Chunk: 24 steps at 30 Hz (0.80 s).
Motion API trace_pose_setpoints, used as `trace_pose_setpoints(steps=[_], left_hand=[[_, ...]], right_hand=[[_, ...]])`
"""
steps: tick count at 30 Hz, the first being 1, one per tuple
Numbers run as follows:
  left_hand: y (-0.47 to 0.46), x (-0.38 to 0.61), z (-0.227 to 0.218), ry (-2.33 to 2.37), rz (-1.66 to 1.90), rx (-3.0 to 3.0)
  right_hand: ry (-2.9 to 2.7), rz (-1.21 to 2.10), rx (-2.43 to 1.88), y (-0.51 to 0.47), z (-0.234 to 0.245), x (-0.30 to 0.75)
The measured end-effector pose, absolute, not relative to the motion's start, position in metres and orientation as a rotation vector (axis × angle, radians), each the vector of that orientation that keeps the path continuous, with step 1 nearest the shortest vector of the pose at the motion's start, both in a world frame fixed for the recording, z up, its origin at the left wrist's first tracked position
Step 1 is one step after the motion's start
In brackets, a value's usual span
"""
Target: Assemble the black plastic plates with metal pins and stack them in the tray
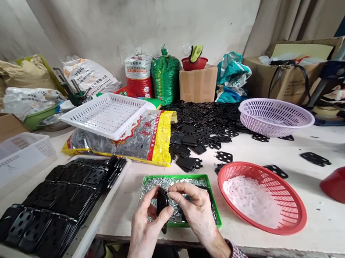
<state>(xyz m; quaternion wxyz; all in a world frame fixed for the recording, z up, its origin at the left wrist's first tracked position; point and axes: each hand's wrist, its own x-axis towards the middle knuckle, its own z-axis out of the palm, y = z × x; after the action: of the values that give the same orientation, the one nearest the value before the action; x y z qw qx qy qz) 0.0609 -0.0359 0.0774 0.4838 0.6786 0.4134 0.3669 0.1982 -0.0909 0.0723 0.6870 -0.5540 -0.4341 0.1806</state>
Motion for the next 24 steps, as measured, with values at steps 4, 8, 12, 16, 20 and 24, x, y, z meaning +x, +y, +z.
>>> trace_pose_setpoints(steps=[4,8,12,16,20,24], left_hand=[[-0.039,0.061,0.077,1.004,0.87,1.64],[-0.039,0.062,0.078,1.01,0.842,1.645],[-0.038,0.061,0.075,1.031,0.896,1.729],[-0.039,0.057,0.071,1.006,0.936,1.78],[-0.04,0.051,0.076,0.934,0.901,1.788],[-0.032,0.036,0.086,0.794,0.818,1.695]], right_hand=[[-1.139,0.091,-1.257,-0.093,0.073,0.196],[-1.309,-0.174,-1.229,-0.093,0.072,0.196],[-1.44,-0.208,-1.218,-0.095,0.07,0.198],[-1.4,-0.035,-1.242,-0.098,0.071,0.195],[-1.289,0.225,-1.293,-0.098,0.08,0.197],[-1.329,0.582,-1.256,-0.09,0.099,0.202]])
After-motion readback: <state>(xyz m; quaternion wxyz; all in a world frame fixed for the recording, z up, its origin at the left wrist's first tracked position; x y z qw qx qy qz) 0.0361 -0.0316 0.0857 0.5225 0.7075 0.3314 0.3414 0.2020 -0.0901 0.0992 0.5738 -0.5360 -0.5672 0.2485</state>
